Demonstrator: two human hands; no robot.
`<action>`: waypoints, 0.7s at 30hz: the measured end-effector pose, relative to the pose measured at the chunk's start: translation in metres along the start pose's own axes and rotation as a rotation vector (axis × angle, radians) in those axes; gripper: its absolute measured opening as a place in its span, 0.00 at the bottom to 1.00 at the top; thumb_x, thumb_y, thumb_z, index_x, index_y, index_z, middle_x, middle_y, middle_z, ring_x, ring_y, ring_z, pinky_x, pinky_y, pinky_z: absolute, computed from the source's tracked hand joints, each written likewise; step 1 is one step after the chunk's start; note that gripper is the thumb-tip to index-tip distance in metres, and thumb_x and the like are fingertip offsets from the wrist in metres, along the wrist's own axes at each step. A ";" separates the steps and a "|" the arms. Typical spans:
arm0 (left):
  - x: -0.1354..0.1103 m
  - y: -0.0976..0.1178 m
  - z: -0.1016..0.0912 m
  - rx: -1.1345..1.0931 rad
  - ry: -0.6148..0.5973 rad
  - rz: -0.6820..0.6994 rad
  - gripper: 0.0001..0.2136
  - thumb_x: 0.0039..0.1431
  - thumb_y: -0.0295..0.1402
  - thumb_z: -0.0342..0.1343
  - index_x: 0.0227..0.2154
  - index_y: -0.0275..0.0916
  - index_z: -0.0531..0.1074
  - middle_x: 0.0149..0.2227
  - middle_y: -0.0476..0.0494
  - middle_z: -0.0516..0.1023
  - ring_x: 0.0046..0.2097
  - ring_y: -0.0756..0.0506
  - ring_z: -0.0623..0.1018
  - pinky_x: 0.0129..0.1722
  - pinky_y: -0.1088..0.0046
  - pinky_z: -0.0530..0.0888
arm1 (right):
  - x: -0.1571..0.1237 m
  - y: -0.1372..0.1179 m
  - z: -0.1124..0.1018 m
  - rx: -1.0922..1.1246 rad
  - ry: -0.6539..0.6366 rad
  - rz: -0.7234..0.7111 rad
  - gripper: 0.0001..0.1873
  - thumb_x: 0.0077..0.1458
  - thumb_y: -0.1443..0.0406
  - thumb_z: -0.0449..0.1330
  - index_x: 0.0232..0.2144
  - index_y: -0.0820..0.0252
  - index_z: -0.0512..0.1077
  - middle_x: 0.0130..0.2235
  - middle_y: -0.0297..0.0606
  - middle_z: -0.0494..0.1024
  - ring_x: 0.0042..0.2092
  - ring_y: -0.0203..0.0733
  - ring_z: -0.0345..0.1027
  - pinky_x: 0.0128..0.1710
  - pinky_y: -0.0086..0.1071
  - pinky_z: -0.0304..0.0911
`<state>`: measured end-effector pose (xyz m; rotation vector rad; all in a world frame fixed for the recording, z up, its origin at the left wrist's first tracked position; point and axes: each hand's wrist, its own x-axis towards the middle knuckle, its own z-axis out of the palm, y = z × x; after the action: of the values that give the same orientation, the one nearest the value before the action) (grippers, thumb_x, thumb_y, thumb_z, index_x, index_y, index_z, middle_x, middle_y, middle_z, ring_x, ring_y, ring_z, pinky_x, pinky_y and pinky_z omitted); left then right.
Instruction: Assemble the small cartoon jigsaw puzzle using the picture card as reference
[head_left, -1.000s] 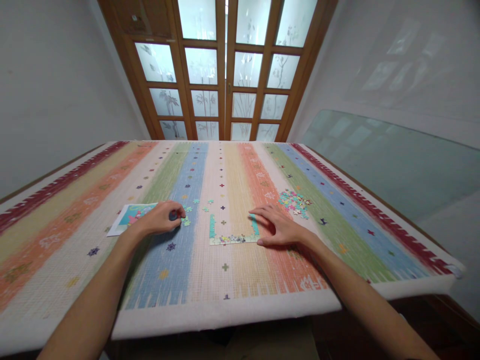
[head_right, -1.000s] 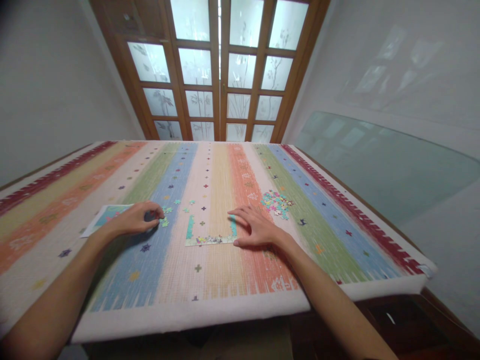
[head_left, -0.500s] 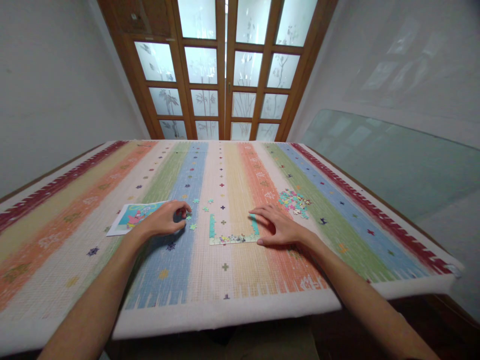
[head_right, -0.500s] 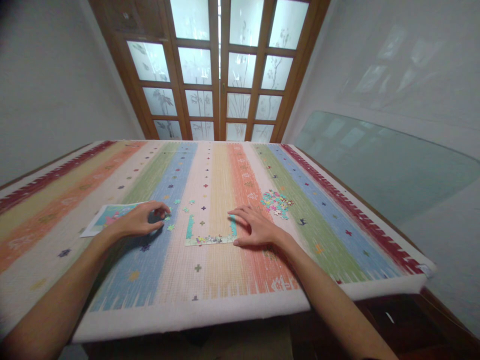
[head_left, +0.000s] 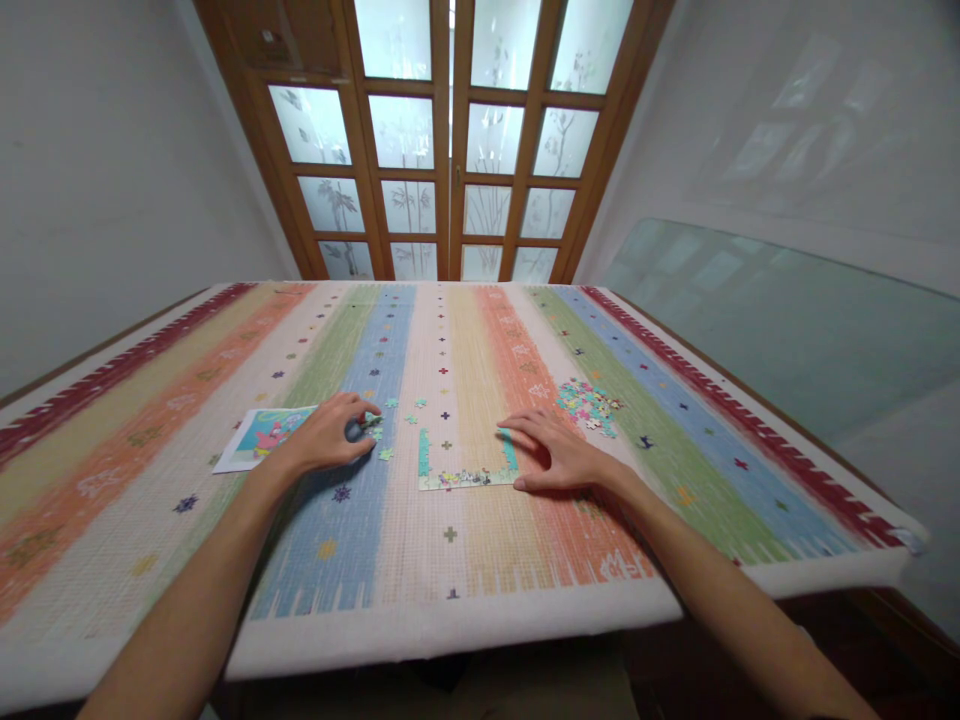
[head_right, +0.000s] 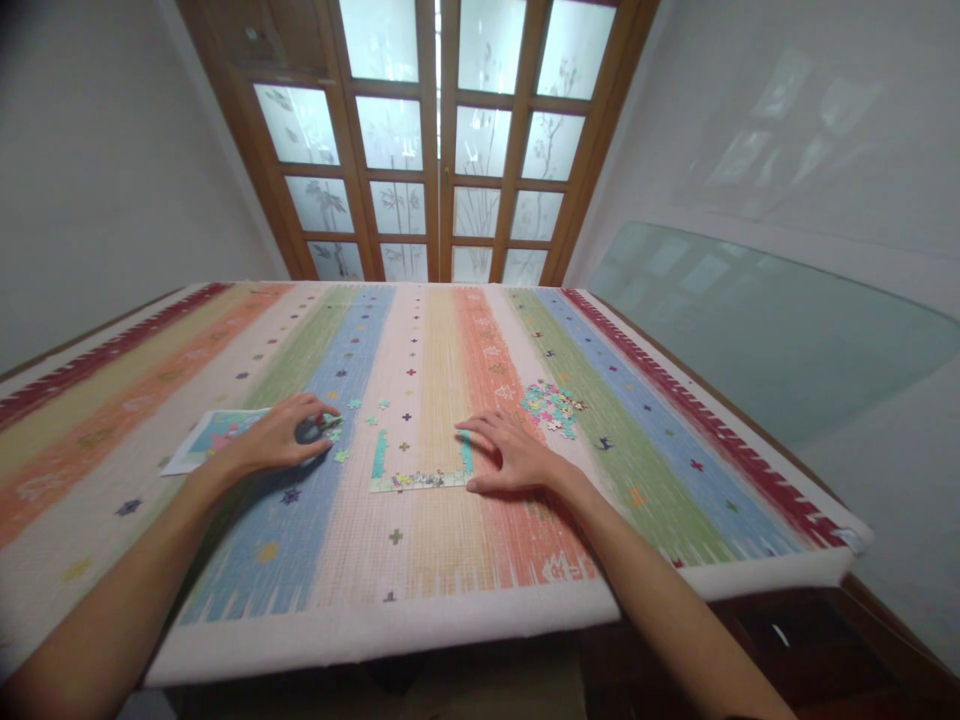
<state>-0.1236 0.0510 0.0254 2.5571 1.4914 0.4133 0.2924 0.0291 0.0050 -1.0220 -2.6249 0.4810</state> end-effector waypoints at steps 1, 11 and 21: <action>0.000 -0.001 0.000 0.010 0.018 -0.004 0.18 0.53 0.41 0.56 0.45 0.40 0.76 0.37 0.43 0.75 0.44 0.38 0.75 0.50 0.59 0.70 | 0.000 0.000 0.000 0.001 -0.003 -0.001 0.42 0.51 0.50 0.70 0.65 0.53 0.66 0.63 0.48 0.68 0.64 0.62 0.61 0.66 0.60 0.55; 0.001 -0.013 0.007 0.161 0.102 -0.073 0.16 0.54 0.34 0.52 0.43 0.39 0.78 0.40 0.38 0.76 0.45 0.35 0.74 0.50 0.57 0.70 | 0.000 0.001 0.000 0.031 0.002 -0.011 0.43 0.51 0.49 0.69 0.66 0.51 0.65 0.63 0.48 0.69 0.64 0.61 0.61 0.67 0.62 0.51; 0.006 -0.007 0.018 0.098 0.087 -0.047 0.18 0.64 0.40 0.47 0.42 0.38 0.80 0.38 0.39 0.75 0.43 0.37 0.74 0.51 0.57 0.70 | 0.000 0.003 0.001 0.016 0.004 -0.016 0.42 0.51 0.49 0.69 0.65 0.53 0.65 0.63 0.49 0.68 0.64 0.61 0.61 0.66 0.61 0.54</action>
<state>-0.1207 0.0599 0.0074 2.6033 1.6376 0.4615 0.2938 0.0310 0.0028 -0.9952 -2.6193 0.4942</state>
